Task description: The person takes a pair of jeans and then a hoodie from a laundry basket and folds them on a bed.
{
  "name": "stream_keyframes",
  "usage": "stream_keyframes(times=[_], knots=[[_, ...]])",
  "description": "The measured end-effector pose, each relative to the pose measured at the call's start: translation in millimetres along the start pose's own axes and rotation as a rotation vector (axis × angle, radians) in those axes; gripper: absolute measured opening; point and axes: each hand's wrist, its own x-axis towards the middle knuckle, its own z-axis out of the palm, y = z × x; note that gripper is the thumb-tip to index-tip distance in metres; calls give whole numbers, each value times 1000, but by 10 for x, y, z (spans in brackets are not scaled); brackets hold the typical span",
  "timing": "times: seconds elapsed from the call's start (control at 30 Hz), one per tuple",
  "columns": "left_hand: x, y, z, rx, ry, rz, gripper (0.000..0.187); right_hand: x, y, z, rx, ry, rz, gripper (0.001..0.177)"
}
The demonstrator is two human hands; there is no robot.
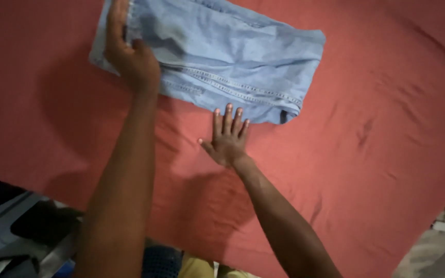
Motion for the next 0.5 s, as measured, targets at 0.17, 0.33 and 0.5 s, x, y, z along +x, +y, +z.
stream_keyframes(times=[0.17, 0.33, 0.5], knots=[[121, 944, -44, 454, 2, 318, 57, 191, -21, -167, 65, -400, 113, 115], [-921, 1222, -106, 752, -570, -97, 103, 286, -69, -326, 92, -548, 156, 119], [-1266, 1246, -334, 1146, -1312, -706, 145, 376, -22, -361, 104, -667, 185, 122]])
